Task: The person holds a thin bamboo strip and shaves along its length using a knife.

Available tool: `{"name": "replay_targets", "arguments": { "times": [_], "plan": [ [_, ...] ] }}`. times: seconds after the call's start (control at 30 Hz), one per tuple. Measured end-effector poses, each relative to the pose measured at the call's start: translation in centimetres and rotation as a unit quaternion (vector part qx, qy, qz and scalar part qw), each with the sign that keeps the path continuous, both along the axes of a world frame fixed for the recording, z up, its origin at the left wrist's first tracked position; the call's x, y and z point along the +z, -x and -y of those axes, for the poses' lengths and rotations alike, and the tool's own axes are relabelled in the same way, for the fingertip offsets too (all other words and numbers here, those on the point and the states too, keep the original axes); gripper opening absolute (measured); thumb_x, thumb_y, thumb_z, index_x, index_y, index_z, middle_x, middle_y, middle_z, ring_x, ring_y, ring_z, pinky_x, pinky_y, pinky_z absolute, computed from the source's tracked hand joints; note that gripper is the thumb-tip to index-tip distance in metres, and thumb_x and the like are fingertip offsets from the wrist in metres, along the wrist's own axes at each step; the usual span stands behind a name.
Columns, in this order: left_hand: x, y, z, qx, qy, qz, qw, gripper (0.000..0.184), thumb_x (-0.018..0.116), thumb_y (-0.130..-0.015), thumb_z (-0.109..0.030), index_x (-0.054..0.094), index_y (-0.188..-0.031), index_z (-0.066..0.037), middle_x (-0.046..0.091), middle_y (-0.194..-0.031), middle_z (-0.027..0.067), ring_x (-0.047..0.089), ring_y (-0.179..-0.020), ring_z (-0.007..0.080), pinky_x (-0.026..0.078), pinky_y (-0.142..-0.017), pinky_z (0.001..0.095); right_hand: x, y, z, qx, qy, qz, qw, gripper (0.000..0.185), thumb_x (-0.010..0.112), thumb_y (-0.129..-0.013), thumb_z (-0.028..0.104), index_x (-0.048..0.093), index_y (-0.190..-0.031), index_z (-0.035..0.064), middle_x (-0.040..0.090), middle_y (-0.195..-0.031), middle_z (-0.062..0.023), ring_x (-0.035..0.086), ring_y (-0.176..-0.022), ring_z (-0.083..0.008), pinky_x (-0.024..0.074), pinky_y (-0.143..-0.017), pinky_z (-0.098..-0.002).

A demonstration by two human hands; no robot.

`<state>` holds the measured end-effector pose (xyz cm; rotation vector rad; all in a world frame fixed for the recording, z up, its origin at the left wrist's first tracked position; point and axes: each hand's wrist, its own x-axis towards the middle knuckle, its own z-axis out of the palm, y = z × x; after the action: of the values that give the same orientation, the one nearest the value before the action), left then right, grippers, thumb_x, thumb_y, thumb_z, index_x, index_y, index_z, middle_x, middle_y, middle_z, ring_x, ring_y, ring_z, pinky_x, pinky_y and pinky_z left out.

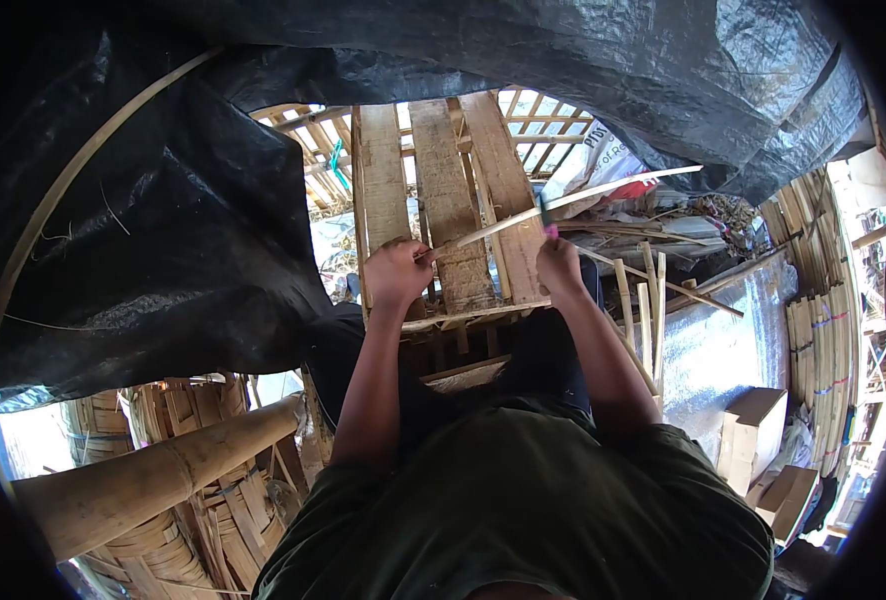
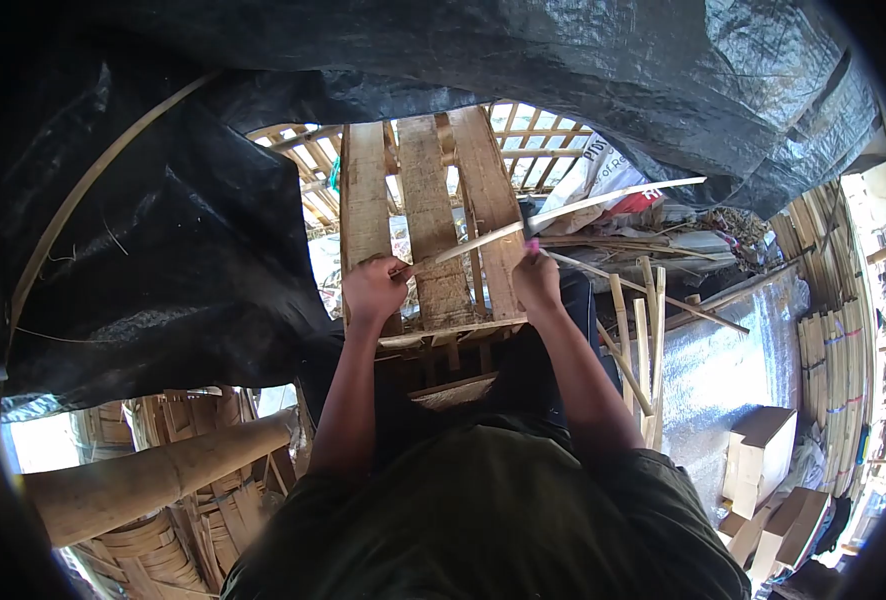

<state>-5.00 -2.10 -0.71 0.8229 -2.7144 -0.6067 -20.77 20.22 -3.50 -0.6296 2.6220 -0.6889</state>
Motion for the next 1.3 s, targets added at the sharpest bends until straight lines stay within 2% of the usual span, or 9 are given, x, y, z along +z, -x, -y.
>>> {"name": "replay_targets", "arguments": {
  "times": [0.03,0.17,0.23,0.6,0.7,0.9,1.03,1.17,1.3],
  "plan": [
    [-0.2,-0.1,0.0,-0.002,0.012,-0.005,1.0,0.019,0.072,-0.083,-0.042,0.077,-0.083,-0.023,0.072,-0.082,0.0048,0.069,-0.074,0.0269,0.053,-0.063,0.0397,2.3,-1.8,0.7,-0.243,0.224,0.159,0.93,0.043,0.04,-0.105,0.033,0.059,-0.089,-0.0026,0.052,-0.055,-0.0077,0.05,-0.039,-0.0174,0.0363,-0.037,-0.0332],
    [0.4,-0.1,-0.2,0.01,-0.015,0.005,1.0,0.015,0.073,-0.08,-0.037,0.077,-0.08,-0.022,0.071,-0.078,0.0057,0.069,-0.073,0.0277,0.054,-0.064,0.0397,1.7,-2.7,0.9,-0.122,0.152,0.172,0.966,0.036,0.042,-0.103,0.031,0.056,-0.084,0.0041,0.052,-0.06,-0.0067,0.05,-0.042,-0.0173,0.0372,-0.035,-0.0346],
    [-0.5,-0.1,0.1,-0.01,0.013,-0.045,0.999,0.016,0.073,-0.08,-0.037,0.077,-0.08,-0.022,0.071,-0.076,0.0057,0.069,-0.073,0.0277,0.054,-0.063,0.0397,1.9,-1.4,0.7,-0.265,0.282,0.146,0.91,0.046,0.037,-0.105,0.035,0.06,-0.088,-0.0002,0.05,-0.055,-0.0044,0.047,-0.039,-0.0149,0.0347,-0.036,-0.0333],
    [0.1,-0.1,-0.1,-0.006,-0.016,0.003,1.0,0.013,0.073,-0.08,-0.034,0.076,-0.081,-0.021,0.072,-0.082,0.0058,0.069,-0.076,0.028,0.055,-0.066,0.0408,5.7,-4.5,1.1,-0.056,0.157,0.449,0.878,0.033,0.043,-0.104,0.03,0.055,-0.084,0.0068,0.047,-0.058,-0.0007,0.045,-0.043,-0.0133,0.038,-0.039,-0.0326],
    [-0.5,-0.2,0.2,-0.008,0.008,-0.028,1.0,0.015,0.074,-0.08,-0.036,0.076,-0.082,-0.021,0.072,-0.079,0.0065,0.069,-0.074,0.028,0.054,-0.065,0.0405,-1.0,-1.6,1.4,-0.174,0.242,0.101,0.949,0.036,0.041,-0.104,0.033,0.055,-0.085,0.0052,0.048,-0.058,-0.0046,0.048,-0.043,-0.0165,0.0394,-0.039,-0.035],
    [0.0,-0.2,0.2,-0.008,0.009,-0.031,0.999,0.017,0.075,-0.08,-0.037,0.076,-0.081,-0.021,0.072,-0.078,0.0072,0.07,-0.073,0.0278,0.053,-0.065,0.0401,3.0,-2.8,2.0,-0.228,0.217,0.285,0.905,0.039,0.037,-0.104,0.034,0.056,-0.1,0.0,0.048,-0.055,-0.005,0.044,-0.037,-0.0165,0.035,-0.035,-0.0343],
    [0.7,-0.1,-0.2,0.002,-0.016,0.004,1.0,0.017,0.074,-0.081,-0.037,0.076,-0.082,-0.02,0.072,-0.08,0.007,0.07,-0.075,0.0279,0.053,-0.066,0.0399,3.7,-6.3,3.5,-0.175,0.093,0.132,0.971,0.044,0.039,-0.103,0.034,0.06,-0.092,-0.0032,0.056,-0.056,-0.0104,0.056,-0.044,-0.0237,0.0435,-0.041,-0.0358],
    [0.3,-0.2,0.0,-0.012,-0.005,-0.031,0.999,0.017,0.074,-0.081,-0.038,0.077,-0.082,-0.02,0.072,-0.08,0.007,0.07,-0.076,0.028,0.053,-0.066,0.0399,4.6,-2.3,1.8,-0.258,0.263,0.173,0.913,0.043,0.039,-0.103,0.034,0.057,-0.088,-0.0018,0.055,-0.059,-0.012,0.05,-0.037,-0.0186,0.0348,-0.033,-0.0357],
    [0.5,-0.2,-0.2,-0.004,-0.02,-0.005,1.0,0.018,0.074,-0.081,-0.039,0.077,-0.083,-0.021,0.072,-0.081,0.0069,0.07,-0.075,0.0277,0.053,-0.065,0.0398,3.6,-4.0,2.7,-0.15,0.122,0.239,0.952,0.042,0.038,-0.104,0.035,0.053,-0.088,-0.0005,0.05,-0.053,-0.0087,0.047,-0.035,-0.0182,0.0334,-0.032,-0.0344]
  ]
}}
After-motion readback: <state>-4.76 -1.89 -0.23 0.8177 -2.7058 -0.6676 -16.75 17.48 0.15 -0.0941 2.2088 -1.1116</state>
